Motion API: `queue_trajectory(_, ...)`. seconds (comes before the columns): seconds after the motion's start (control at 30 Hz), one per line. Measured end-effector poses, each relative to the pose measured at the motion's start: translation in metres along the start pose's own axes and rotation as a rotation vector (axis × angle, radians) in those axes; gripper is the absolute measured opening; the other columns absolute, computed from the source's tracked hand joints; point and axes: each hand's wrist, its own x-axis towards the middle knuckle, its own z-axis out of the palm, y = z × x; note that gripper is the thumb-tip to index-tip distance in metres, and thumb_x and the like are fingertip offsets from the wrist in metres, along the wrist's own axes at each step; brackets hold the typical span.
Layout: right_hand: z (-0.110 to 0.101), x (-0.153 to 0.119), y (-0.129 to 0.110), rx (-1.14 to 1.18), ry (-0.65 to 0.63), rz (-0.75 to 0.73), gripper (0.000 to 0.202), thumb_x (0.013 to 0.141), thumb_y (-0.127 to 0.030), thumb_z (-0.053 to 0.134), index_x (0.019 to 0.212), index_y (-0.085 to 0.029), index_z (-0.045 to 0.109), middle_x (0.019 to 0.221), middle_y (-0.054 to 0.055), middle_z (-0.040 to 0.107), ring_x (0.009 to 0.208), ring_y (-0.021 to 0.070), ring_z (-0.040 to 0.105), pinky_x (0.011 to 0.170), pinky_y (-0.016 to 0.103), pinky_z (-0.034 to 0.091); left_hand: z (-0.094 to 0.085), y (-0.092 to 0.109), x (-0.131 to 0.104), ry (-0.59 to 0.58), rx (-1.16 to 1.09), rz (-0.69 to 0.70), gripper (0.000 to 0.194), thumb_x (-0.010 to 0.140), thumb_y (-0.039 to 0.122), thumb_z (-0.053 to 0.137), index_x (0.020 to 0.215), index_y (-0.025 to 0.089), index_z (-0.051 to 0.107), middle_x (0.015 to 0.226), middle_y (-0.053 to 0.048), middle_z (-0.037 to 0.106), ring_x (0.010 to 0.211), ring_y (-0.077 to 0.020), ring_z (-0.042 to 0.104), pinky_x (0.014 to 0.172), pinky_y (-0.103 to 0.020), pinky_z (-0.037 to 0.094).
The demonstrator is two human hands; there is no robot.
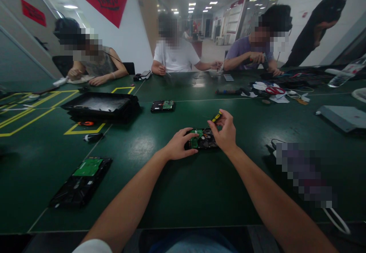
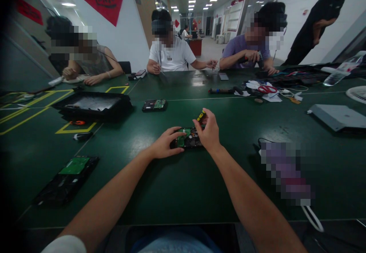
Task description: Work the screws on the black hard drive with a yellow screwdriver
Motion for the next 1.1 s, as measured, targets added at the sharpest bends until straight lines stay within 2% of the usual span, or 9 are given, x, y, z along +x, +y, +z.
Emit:
queue_trajectory(0.23, 0.003, 0.003, -0.001, -0.039, 0.0, -0.011, 0.06, 0.096, -0.043, 0.066, 0.148, -0.029, 0.042, 0.127, 0.013, 0.06, 0.089, 0.0247, 0.068, 0.081, 0.047, 0.065, 0.002, 0.0, 0.001, 0.009, 0.005, 0.004, 0.075, 0.082, 0.058, 0.074, 0.149, 0.03, 0.052, 0.159, -0.013, 0.04, 0.143, -0.0369, 0.043, 0.117, -0.057, 0.038)
queue_trajectory(0.43, 0.007, 0.006, -0.004, 0.05, -0.048, -0.01, 0.059, 0.099, -0.043, 0.062, 0.15, -0.029, 0.037, 0.134, 0.014, 0.06, 0.099, 0.0265, 0.071, 0.087, 0.048, 0.064, 0.002, 0.001, 0.002, 0.01, 0.009, 0.013, 0.075, 0.083, 0.059, 0.074, 0.149, 0.03, 0.053, 0.158, -0.014, 0.041, 0.143, -0.0376, 0.044, 0.117, -0.058, 0.039)
queue_trajectory(0.6, 0.005, 0.005, -0.006, -0.06, -0.009, -0.035, 0.062, 0.096, -0.045, 0.067, 0.15, -0.03, 0.041, 0.129, 0.012, 0.061, 0.094, 0.0266, 0.068, 0.089, 0.052, 0.062, 0.002, 0.001, 0.001, 0.014, 0.024, 0.017, 0.074, 0.083, 0.058, 0.074, 0.148, 0.029, 0.053, 0.157, -0.015, 0.041, 0.142, -0.0368, 0.044, 0.117, -0.056, 0.039)
queue_trajectory(0.7, 0.002, 0.006, -0.009, -0.078, -0.049, -0.067, 0.061, 0.098, -0.042, 0.063, 0.154, -0.032, 0.04, 0.127, 0.011, 0.061, 0.101, 0.0283, 0.065, 0.093, 0.055, 0.06, 0.001, 0.001, 0.001, 0.011, 0.018, 0.01, 0.074, 0.083, 0.058, 0.074, 0.148, 0.029, 0.053, 0.158, -0.015, 0.04, 0.142, -0.0372, 0.044, 0.117, -0.057, 0.039)
queue_trajectory(0.87, 0.003, 0.006, -0.011, 0.015, -0.116, -0.074, 0.059, 0.103, -0.034, 0.051, 0.159, -0.031, 0.031, 0.141, 0.013, 0.056, 0.115, 0.0288, 0.066, 0.1, 0.054, 0.058, 0.001, 0.0, 0.0, 0.003, -0.001, 0.004, 0.076, 0.082, 0.06, 0.074, 0.149, 0.031, 0.052, 0.16, -0.014, 0.037, 0.144, -0.0382, 0.042, 0.117, -0.058, 0.038)
queue_trajectory(0.97, 0.003, 0.004, -0.01, 0.011, -0.088, -0.035, 0.061, 0.102, -0.036, 0.055, 0.158, -0.03, 0.031, 0.142, 0.013, 0.058, 0.11, 0.0285, 0.069, 0.097, 0.051, 0.06, 0.001, -0.002, 0.0, -0.004, -0.013, 0.002, 0.077, 0.082, 0.062, 0.074, 0.149, 0.03, 0.053, 0.16, -0.014, 0.036, 0.144, -0.0383, 0.041, 0.117, -0.058, 0.038)
queue_trajectory(1.1, 0.002, 0.002, -0.007, -0.055, -0.017, -0.039, 0.059, 0.099, -0.042, 0.063, 0.151, -0.029, 0.04, 0.137, 0.013, 0.061, 0.106, 0.0293, 0.07, 0.091, 0.051, 0.062, 0.001, -0.005, 0.0, -0.006, -0.044, 0.006, 0.073, 0.084, 0.064, 0.071, 0.148, 0.031, 0.055, 0.156, -0.013, 0.04, 0.142, -0.0365, 0.043, 0.117, -0.057, 0.039)
